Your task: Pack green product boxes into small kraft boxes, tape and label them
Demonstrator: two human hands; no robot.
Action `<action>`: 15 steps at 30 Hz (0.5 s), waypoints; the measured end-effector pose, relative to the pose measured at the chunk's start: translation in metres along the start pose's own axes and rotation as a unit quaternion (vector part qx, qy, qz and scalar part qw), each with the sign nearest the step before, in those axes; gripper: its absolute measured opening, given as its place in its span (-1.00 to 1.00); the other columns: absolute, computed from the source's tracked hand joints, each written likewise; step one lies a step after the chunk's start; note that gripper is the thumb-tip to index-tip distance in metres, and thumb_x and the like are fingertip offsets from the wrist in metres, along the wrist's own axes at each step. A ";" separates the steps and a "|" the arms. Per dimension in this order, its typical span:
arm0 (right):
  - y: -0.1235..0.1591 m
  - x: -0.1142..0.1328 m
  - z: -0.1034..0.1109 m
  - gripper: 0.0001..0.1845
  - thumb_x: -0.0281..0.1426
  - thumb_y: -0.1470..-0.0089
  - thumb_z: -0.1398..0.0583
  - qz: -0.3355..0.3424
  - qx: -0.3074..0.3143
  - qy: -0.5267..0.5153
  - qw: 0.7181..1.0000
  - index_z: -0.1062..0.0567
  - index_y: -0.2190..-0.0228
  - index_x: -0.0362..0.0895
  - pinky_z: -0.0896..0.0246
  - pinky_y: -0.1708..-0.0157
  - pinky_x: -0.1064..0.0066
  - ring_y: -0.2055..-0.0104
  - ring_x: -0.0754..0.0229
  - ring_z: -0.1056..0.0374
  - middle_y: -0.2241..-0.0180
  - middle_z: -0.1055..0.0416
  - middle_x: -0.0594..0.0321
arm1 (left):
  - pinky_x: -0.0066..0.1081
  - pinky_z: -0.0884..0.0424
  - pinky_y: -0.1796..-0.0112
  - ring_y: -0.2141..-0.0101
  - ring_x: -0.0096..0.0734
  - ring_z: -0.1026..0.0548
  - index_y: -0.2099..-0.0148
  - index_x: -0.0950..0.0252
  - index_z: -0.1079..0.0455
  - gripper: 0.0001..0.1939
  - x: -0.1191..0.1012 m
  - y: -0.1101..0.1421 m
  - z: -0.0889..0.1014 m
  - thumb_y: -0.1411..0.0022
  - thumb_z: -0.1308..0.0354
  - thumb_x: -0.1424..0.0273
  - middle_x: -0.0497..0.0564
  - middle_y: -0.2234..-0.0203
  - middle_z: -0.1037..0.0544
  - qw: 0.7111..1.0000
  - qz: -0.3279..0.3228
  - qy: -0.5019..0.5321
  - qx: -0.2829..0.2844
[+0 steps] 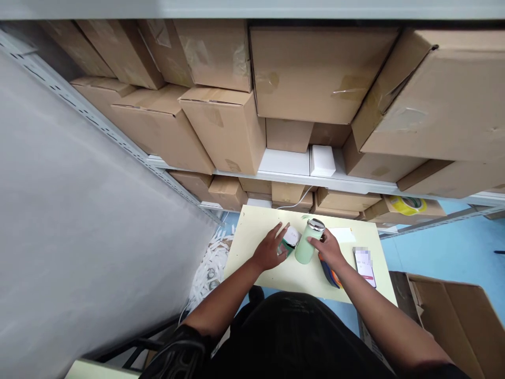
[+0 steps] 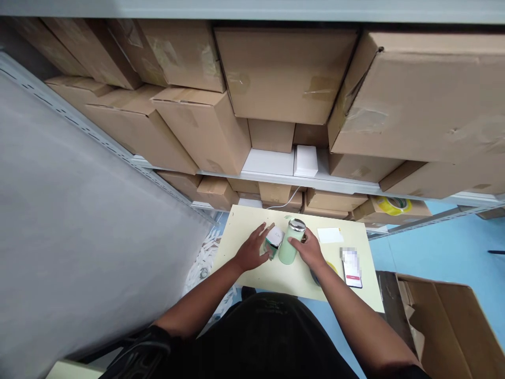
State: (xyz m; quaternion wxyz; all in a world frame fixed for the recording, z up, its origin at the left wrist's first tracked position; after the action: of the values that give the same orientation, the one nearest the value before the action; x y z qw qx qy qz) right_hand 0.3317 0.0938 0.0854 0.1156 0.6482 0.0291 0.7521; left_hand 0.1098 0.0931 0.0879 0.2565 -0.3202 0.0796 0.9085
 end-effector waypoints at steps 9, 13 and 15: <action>-0.002 -0.018 -0.004 -0.43 -0.15 0.12 -0.39 -0.009 0.014 0.035 0.999 -0.57 0.04 -0.08 -0.39 0.10 0.18 0.17 0.03 -0.48 0.16 -0.60 0.22 | -0.08 -0.33 -0.25 -0.23 0.02 -0.37 -0.36 0.19 -0.30 -0.39 -0.002 -0.022 -0.004 -0.28 -0.20 0.36 0.16 -0.29 -0.37 0.993 -0.029 -0.035 0.105; 0.000 -0.024 -0.004 -0.44 -0.14 0.12 -0.40 -0.019 0.018 0.035 0.999 -0.57 0.06 -0.08 -0.40 0.12 0.19 0.19 0.04 -0.48 0.18 -0.60 0.23 | -0.13 -0.40 -0.16 -0.11 -0.03 -0.49 -0.31 0.15 -0.36 -0.51 0.000 -0.016 -0.004 -0.38 -0.12 0.22 0.11 -0.30 -0.36 0.990 -0.009 -0.070 0.120; 0.001 -0.025 -0.003 -0.45 -0.13 0.12 -0.40 -0.017 0.017 0.036 0.999 -0.58 0.08 -0.08 -0.39 0.13 0.19 0.21 0.05 -0.47 0.18 -0.60 0.23 | -0.13 -0.41 -0.12 -0.08 -0.06 -0.51 -0.27 0.11 -0.39 -0.55 0.000 -0.016 0.001 -0.43 -0.05 0.16 0.08 -0.28 -0.39 0.989 0.007 -0.086 0.121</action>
State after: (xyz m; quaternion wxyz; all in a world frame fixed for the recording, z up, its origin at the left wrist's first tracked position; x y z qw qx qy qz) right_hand 0.3316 0.0874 0.0611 0.1164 0.6217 0.0575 0.7724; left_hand 0.1177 0.1071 0.0885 0.2927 -0.2065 0.1686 0.9183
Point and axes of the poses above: each hand's wrist, its own y-axis away from the middle knuckle, its own z-axis out of the back of the hand, x = y × z, the point moved 9 cm from there along -y, towards the middle knuckle
